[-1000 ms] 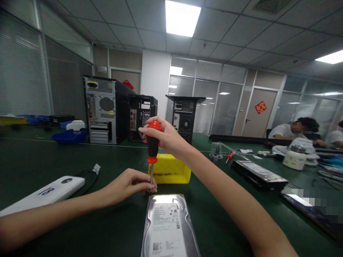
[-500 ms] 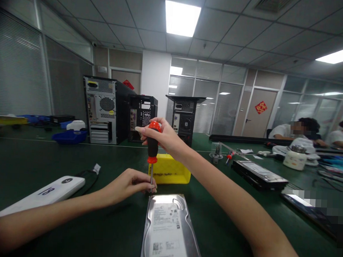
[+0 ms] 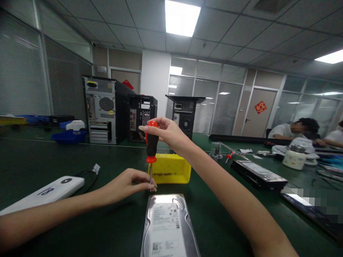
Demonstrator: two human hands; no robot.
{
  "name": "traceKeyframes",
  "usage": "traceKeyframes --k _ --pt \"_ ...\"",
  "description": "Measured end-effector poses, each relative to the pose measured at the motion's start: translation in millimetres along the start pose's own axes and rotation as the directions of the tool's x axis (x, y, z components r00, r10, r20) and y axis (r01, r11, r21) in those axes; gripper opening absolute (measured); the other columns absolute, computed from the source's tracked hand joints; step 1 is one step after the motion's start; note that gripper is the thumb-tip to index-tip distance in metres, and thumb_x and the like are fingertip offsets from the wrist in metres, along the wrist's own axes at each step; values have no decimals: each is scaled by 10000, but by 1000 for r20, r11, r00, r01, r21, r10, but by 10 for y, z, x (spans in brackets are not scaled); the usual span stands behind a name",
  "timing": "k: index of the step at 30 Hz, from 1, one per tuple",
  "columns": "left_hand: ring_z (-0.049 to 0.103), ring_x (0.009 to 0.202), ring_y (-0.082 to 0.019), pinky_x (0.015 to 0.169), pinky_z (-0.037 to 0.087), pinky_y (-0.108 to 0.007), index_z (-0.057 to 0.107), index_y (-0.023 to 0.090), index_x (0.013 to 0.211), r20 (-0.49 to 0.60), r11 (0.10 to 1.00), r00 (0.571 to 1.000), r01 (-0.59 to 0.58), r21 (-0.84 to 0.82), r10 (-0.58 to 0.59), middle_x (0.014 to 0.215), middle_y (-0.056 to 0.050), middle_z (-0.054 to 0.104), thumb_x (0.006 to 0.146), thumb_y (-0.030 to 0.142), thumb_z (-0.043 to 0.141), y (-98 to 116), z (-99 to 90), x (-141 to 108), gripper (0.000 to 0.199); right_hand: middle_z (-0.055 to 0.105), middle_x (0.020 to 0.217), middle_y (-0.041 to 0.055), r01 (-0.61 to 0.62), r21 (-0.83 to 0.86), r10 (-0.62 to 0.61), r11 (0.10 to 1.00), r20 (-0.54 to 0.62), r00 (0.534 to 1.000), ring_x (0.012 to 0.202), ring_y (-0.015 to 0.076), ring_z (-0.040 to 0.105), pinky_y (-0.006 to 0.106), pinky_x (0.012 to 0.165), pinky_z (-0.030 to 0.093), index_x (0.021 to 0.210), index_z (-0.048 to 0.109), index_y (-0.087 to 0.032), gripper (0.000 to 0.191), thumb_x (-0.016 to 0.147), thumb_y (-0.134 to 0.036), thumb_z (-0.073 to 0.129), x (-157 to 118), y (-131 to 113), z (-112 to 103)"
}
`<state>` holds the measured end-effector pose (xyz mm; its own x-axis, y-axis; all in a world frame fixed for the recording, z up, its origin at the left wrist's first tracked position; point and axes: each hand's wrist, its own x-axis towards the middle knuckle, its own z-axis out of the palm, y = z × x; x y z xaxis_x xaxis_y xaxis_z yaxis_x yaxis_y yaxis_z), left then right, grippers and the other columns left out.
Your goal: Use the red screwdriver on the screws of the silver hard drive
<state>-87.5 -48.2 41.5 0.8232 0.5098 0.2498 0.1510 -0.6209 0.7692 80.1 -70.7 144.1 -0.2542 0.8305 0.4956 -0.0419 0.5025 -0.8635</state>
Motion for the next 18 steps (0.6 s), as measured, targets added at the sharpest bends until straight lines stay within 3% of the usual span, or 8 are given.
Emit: traceKeyframes --k 7,11,18 --pt "639 855 -169 771 470 -244 690 147 934 8 999 1000 20 36 -20 936 -37 699 832 270 573 38 -17 -12 198 653 893 19 -32 41 27 999 130 991 823 105 614 242 769 485 912 643 -176 207 715 -218 693 11 -39 -80" --pt "640 829 -166 753 469 -239 692 152 917 2 998 1000 20 58 -20 898 -29 700 827 273 579 52 -15 -15 188 660 941 29 -23 86 8 996 178 984 883 135 615 261 781 493 1015 605 -202 269 749 -200 643 2 -52 -86" --pt "636 827 -175 749 461 -223 703 143 865 -14 995 1000 5 98 -4 874 -28 701 830 267 568 68 6 -23 187 615 852 -15 23 73 -34 997 156 987 772 122 617 306 795 503 1010 535 -217 339 708 -175 683 -27 -23 -2"
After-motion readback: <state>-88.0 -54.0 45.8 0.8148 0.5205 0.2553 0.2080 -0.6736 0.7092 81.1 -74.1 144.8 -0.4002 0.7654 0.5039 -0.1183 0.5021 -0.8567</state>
